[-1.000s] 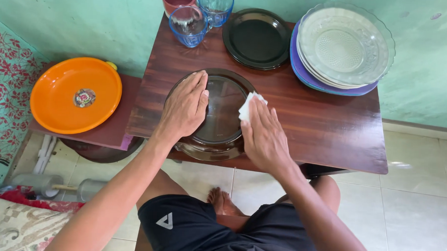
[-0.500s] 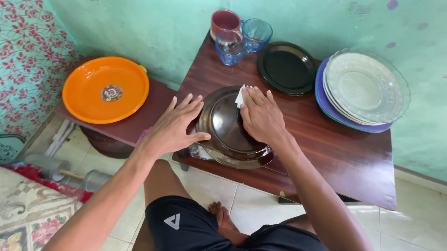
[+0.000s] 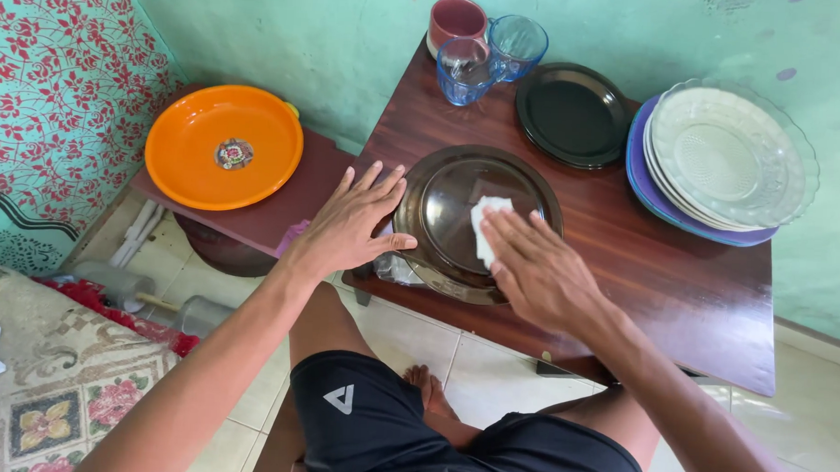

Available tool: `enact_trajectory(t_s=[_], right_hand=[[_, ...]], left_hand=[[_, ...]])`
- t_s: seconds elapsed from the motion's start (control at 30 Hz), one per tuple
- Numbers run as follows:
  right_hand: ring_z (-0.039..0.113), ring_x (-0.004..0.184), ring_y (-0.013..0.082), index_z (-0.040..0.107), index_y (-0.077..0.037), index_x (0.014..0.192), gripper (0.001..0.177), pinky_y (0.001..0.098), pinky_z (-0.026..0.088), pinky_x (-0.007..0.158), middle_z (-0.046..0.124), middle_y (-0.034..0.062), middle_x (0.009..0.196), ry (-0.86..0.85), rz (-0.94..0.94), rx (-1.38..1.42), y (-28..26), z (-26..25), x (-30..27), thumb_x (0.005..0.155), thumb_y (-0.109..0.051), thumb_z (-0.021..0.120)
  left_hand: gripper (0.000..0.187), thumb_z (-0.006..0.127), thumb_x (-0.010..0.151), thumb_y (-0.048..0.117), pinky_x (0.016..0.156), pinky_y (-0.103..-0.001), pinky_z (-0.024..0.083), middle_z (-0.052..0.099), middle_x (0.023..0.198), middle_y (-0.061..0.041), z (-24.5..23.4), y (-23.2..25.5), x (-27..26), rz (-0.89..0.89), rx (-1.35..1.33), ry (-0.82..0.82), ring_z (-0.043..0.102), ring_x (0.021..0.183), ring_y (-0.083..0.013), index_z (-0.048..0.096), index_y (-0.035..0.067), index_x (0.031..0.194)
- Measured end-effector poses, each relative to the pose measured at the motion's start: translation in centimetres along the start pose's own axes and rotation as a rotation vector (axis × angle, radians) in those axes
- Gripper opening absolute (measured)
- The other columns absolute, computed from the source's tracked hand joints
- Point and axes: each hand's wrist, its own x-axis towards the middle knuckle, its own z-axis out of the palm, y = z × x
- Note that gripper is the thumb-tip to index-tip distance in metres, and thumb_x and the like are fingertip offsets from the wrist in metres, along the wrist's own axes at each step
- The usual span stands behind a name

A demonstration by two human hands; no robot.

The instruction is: Wiping clean or drying plates using a piece of tissue paper.

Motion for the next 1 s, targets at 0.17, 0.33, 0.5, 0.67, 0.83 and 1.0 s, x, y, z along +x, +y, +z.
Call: enact_trajectory(t_s=[0.17, 0.33, 0.5, 0.67, 0.83, 1.0], right_hand=[[0.028, 0.154, 0.0308, 0.038, -0.005, 0.156, 0.057, 0.0472, 0.016, 0.126, 0.033, 0.0137, 0.166, -0.036, 0.181, 0.113, 0.1, 0.5, 4.5, 0.108, -0.034, 0.033], [0.021, 0.156, 0.0318, 0.032, -0.003, 0.159, 0.059, 0.049, 0.013, 0.126, 0.028, 0.0138, 0.168, -0.077, -0.011, 0.194, -1.8, 0.0, 2.9, 0.109, -0.034, 0.03], [0.019, 0.154, 0.0279, 0.028, -0.005, 0.162, 0.061, 0.0502, 0.009, 0.12, 0.024, 0.0111, 0.168, -0.154, -0.016, 0.027, 3.4, -0.8, 0.0, 0.106, -0.031, 0.028], [0.022, 0.157, 0.028, 0.03, -0.007, 0.161, 0.059, 0.0486, 0.013, 0.125, 0.023, 0.01, 0.17, -0.15, 0.023, 0.058, 0.4, 0.4, 2.9, 0.108, -0.033, 0.03], [0.027, 0.153, 0.0296, 0.038, -0.007, 0.158, 0.063, 0.0496, 0.02, 0.125, 0.028, 0.0101, 0.168, -0.137, -0.294, -0.006, -2.5, -0.6, 3.2, 0.098, -0.026, 0.04], [0.03, 0.154, 0.0262, 0.04, -0.005, 0.157, 0.062, 0.0491, 0.025, 0.127, 0.031, 0.0066, 0.168, -0.094, -0.44, -0.076, -2.0, -1.2, 2.4, 0.098, -0.024, 0.045]], left_hand=[[0.094, 0.059, 0.088, 0.068, 0.12, -0.061, 0.017, 0.034, 0.163, -0.018, -0.7, 0.5, -0.1, 0.006, -0.013, -0.03, 0.025, 0.152, -0.0403, 0.044, -0.003, 0.149], [0.095, 0.059, 0.089, 0.066, 0.12, -0.061, 0.016, 0.034, 0.164, -0.018, -1.1, 0.5, -0.1, 0.021, -0.029, -0.063, 0.026, 0.152, -0.0404, 0.043, -0.004, 0.151], [0.096, 0.061, 0.089, 0.067, 0.12, -0.064, 0.015, 0.037, 0.163, -0.02, -0.6, 0.9, 0.1, 0.005, -0.005, -0.026, 0.027, 0.151, -0.0424, 0.046, -0.007, 0.148], [0.096, 0.062, 0.089, 0.068, 0.119, -0.066, 0.014, 0.038, 0.162, -0.021, -0.5, 1.5, -0.1, -0.018, -0.008, 0.017, 0.029, 0.15, -0.0436, 0.047, -0.006, 0.149], [0.091, 0.061, 0.09, 0.066, 0.119, -0.067, 0.013, 0.038, 0.163, -0.018, 0.1, 1.2, -0.3, -0.025, -0.03, 0.046, 0.029, 0.151, -0.0423, 0.048, 0.001, 0.152], [0.081, 0.061, 0.092, 0.062, 0.119, -0.066, 0.012, 0.034, 0.165, -0.017, -0.1, 0.9, 0.0, -0.028, -0.02, 0.006, 0.026, 0.152, -0.0432, 0.051, 0.009, 0.152]])
